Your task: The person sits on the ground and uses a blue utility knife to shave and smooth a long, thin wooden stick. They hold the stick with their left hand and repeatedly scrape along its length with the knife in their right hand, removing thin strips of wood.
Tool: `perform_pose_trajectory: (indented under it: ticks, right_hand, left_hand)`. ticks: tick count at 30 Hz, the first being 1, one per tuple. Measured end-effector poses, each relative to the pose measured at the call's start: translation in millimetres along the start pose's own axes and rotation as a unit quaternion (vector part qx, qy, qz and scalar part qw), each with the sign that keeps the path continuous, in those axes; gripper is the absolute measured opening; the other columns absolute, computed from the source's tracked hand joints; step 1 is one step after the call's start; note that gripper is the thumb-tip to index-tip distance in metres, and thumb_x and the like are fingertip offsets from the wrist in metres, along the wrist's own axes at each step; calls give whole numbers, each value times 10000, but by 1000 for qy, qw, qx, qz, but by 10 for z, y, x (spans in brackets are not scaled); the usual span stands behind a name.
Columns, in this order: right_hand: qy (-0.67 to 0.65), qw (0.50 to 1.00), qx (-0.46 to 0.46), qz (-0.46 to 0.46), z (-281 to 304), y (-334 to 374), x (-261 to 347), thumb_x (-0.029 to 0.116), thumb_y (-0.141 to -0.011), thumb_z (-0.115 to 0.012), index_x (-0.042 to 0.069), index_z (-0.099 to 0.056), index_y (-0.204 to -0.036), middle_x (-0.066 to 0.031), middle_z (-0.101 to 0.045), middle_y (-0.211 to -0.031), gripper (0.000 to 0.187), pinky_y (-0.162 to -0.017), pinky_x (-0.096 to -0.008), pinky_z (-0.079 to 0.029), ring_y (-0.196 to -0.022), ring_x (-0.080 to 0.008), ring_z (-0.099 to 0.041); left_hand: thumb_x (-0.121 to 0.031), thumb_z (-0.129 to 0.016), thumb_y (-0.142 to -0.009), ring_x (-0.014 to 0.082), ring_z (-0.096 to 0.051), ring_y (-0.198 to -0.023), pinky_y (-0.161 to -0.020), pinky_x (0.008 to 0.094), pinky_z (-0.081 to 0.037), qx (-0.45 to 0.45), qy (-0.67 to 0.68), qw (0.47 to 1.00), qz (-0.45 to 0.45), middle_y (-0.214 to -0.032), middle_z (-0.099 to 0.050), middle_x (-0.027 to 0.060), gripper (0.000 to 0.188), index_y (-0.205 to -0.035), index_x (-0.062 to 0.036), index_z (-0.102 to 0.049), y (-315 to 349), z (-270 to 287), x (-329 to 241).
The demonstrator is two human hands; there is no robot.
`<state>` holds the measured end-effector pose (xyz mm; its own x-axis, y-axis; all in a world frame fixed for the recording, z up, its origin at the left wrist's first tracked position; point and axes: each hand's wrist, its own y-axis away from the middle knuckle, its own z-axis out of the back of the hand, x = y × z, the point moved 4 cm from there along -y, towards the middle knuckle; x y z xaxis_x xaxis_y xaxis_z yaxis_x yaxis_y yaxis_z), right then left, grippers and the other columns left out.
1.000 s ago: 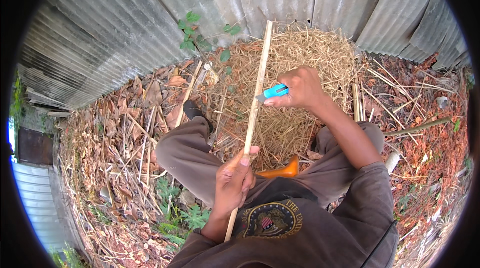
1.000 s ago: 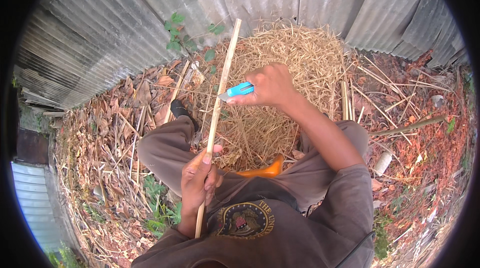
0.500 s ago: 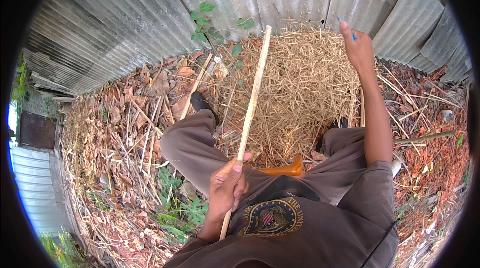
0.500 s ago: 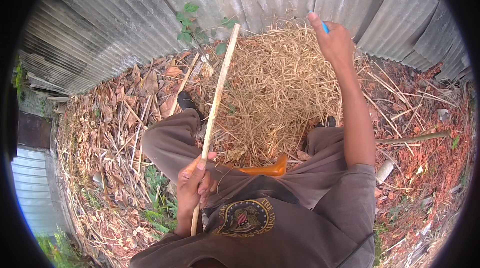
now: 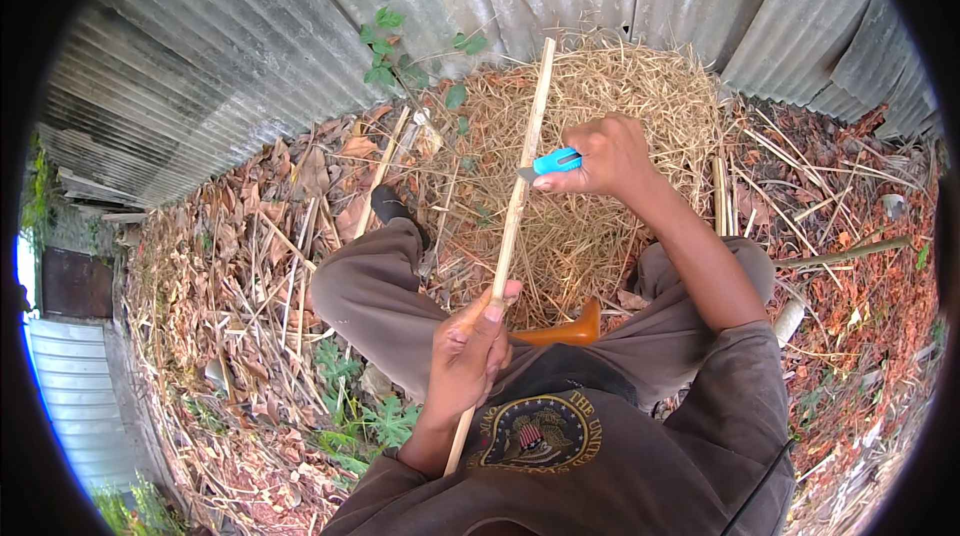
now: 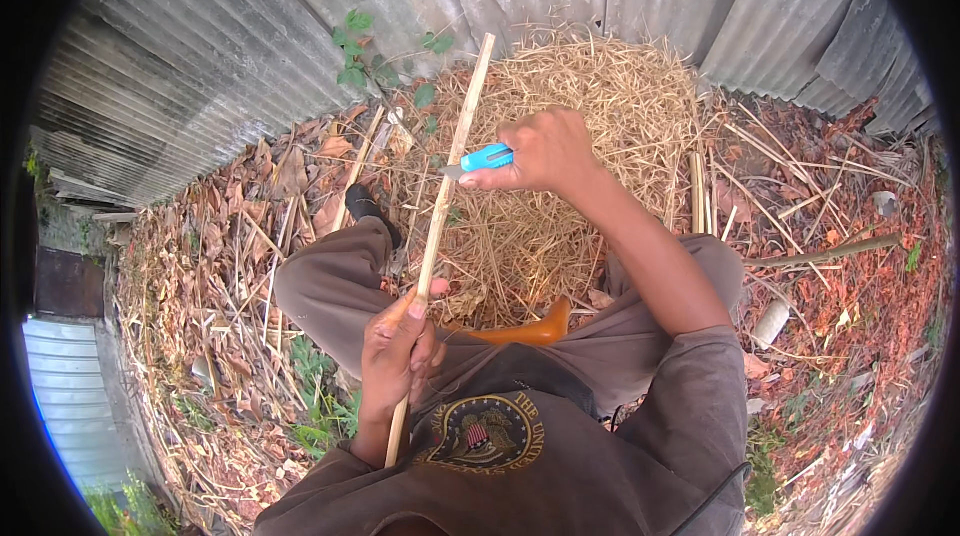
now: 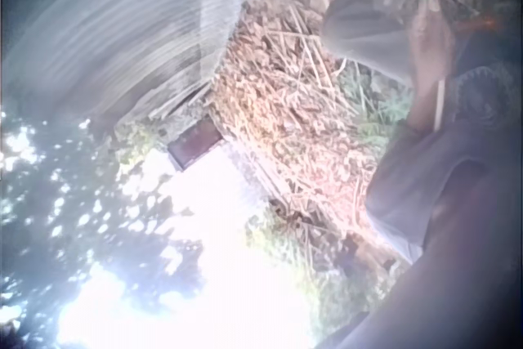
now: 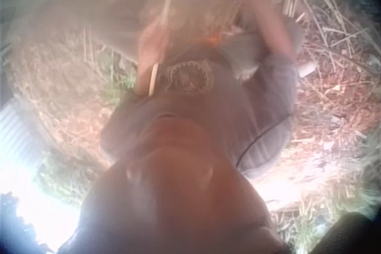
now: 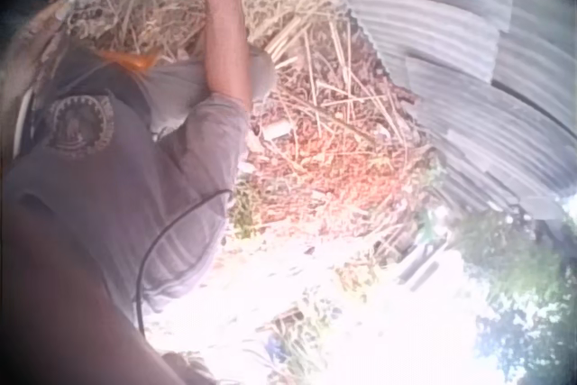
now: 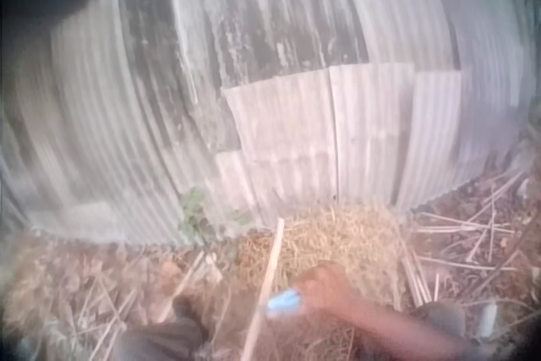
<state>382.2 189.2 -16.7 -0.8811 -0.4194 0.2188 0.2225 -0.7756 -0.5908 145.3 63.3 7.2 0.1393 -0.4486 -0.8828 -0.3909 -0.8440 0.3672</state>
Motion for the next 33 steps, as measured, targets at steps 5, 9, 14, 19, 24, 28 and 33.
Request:
perform_pose_trajectory:
  ticks: [5, 9, 14, 19, 24, 28, 33]
  right_hand:
    - [16, 999, -14, 32, -194, -87, -293, 845, -664, -506, 128, -520, -503, -42, -502, -437, 736, -400, -370, -395, -392, -240, -514]
    - [91, 861, 8, -501, -67, 366, -1941, 793, -785, -420, 95, -570, -547, -102, -573, -510, 752, -512, -438, -451, -492, -286, -572]
    - [-14, 946, 83, -313, 149, -206, -634, 730, -825, -463, 91, -561, -538, -49, -524, -464, 707, -468, -400, -445, -474, -210, -561]
    - [-145, 971, 108, -156, 78, -90, 159, 769, -769, -492, 73, -632, -570, -67, -490, -426, 737, -450, -373, -441, -433, -255, -552]
    - [-130, 981, 76, -122, 54, -22, 232, 736, -750, -557, 90, -583, -544, -78, -466, -416, 678, -417, -381, -412, -407, -273, -539]
    - [-25, 998, 30, -49, -35, -54, 30, 754, -721, -567, 115, -544, -511, -59, -459, -407, 673, -394, -355, -402, -392, -246, -529]
    - [63, 826, 29, -559, 115, 392, -2312, 851, -788, -237, 19, -638, -700, -146, -639, -657, 927, -589, -421, -484, -596, -299, -601]
  left_hand:
    - [-204, -409, -1022, 32, -307, -417, -415, 193, -307, 0, -3, 1000, 4, -514, -360, -33, 359, -1285, 23, -501, -191, 39, 42]
    - [-211, -411, -1021, 31, -300, -398, -413, 200, -307, -5, -34, 998, 59, -494, -355, -38, 356, -1268, 25, -512, 441, 353, 69]
    - [-189, -433, -1013, 38, -291, -393, -426, 212, -294, -66, 3, 998, 14, -480, -361, -34, 366, -1292, 40, -492, 242, 319, -58]
    - [-183, -438, -1010, 40, -271, -401, -448, 207, -294, -29, 15, 999, -31, -489, -349, -37, 385, -1311, 54, -472, 79, 243, -129]
    - [-196, -447, -1004, 45, -259, -362, -428, 217, -272, -17, 3, 999, -34, -476, -331, -40, 366, -1279, 38, -499, 14, 65, -103]
    - [-150, -422, -1013, 34, -294, -447, -449, 199, -282, 0, 9, 1000, -19, -522, -353, -49, 369, -1331, 34, -458, 30, 13, -52]
    - [-162, -408, -1018, 36, -282, -411, -434, 199, -271, -33, -8, 999, 37, -505, -342, -50, 350, -1309, 20, -482, 280, 131, -9]
